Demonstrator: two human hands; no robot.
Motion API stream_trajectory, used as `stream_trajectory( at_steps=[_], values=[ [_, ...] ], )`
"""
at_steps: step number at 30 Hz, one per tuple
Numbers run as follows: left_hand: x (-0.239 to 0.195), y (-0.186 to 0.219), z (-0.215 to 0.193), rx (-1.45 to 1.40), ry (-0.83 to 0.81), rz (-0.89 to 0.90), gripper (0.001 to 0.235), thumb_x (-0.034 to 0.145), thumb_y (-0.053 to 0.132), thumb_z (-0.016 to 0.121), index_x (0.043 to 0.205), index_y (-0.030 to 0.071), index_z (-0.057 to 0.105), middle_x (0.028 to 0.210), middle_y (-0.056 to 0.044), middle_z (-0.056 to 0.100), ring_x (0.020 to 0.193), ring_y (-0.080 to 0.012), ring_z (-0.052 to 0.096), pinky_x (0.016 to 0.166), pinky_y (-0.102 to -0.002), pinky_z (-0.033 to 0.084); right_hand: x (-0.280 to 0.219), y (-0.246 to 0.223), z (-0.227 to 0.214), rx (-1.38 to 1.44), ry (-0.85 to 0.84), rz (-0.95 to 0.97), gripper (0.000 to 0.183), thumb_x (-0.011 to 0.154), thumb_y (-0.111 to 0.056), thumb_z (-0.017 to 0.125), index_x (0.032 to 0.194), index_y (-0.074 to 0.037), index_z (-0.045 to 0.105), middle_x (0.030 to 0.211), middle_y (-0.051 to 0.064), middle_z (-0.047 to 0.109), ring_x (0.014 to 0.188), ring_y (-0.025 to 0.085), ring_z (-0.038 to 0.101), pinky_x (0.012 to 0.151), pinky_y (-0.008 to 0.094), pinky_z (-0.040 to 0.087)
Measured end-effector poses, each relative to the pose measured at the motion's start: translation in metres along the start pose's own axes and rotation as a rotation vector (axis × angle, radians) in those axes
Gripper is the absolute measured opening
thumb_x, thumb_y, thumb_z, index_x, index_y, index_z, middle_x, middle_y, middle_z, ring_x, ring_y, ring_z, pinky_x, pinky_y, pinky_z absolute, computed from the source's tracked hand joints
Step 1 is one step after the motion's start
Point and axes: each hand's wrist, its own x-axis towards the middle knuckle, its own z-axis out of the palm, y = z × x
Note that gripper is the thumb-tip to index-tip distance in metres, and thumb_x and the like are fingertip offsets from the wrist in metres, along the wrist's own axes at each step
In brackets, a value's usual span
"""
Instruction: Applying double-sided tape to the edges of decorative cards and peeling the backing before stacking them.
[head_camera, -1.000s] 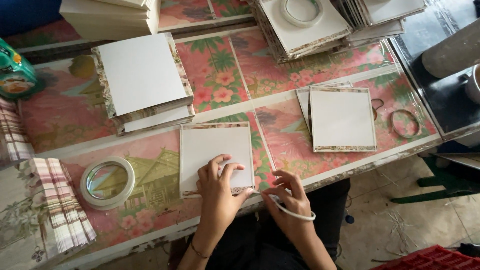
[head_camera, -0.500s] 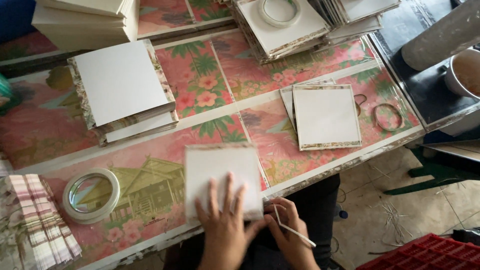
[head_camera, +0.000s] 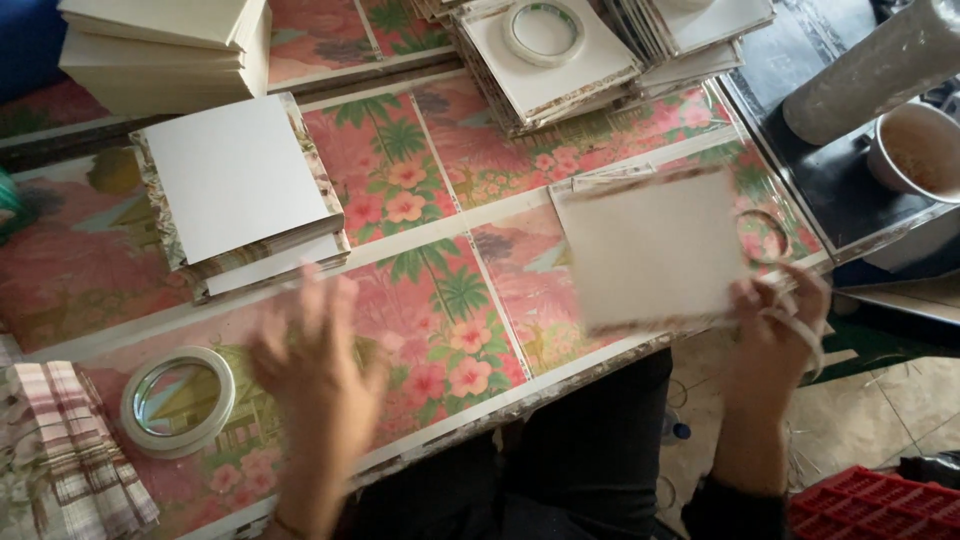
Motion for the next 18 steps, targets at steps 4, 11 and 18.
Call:
stream_trajectory(
  at_steps=[4, 11, 18],
  values=[
    [0.048, -0.056, 0.006, 0.101, -0.009, -0.040, 0.073, 0.100, 0.049, 0.077, 0.162, 0.012, 0.062, 0.181, -0.015, 0.038, 0.152, -0.0462, 0.044, 0.114, -0.069, 0.040, 0.044, 0.050, 0.007, 0.222, 0.032, 0.129, 0.046, 0.107, 0.002, 0.074, 0.144, -0.020, 0.056, 0.107, 0.006, 0.070, 0.102, 0.013, 0.070, 0.089, 0.024, 0.056],
    [0.069, -0.103, 0.031, 0.151, 0.026, 0.022, 0.079, 0.083, 0.031, 0.093, 0.158, 0.019, 0.070, 0.155, -0.001, 0.075, 0.161, -0.0341, 0.044, 0.118, -0.074, 0.024, 0.038, 0.060, 0.014, -0.444, -0.035, -0.306, 0.040, 0.110, -0.021, 0.083, 0.138, -0.001, 0.062, 0.129, 0.022, 0.067, 0.110, 0.035, 0.071, 0.083, 0.045, 0.057],
    [0.026, -0.039, -0.001, 0.117, 0.116, 0.190, 0.028, 0.096, 0.023, 0.086, 0.123, 0.030, 0.081, 0.126, 0.015, 0.076, 0.134, -0.0197, 0.065, 0.111, -0.050, 0.033, -0.029, 0.004, 0.013, -0.392, -0.116, -0.569, 0.013, 0.114, 0.000, 0.078, 0.123, 0.009, 0.075, 0.127, 0.029, 0.065, 0.123, 0.040, 0.067, 0.103, 0.048, 0.057]
  ],
)
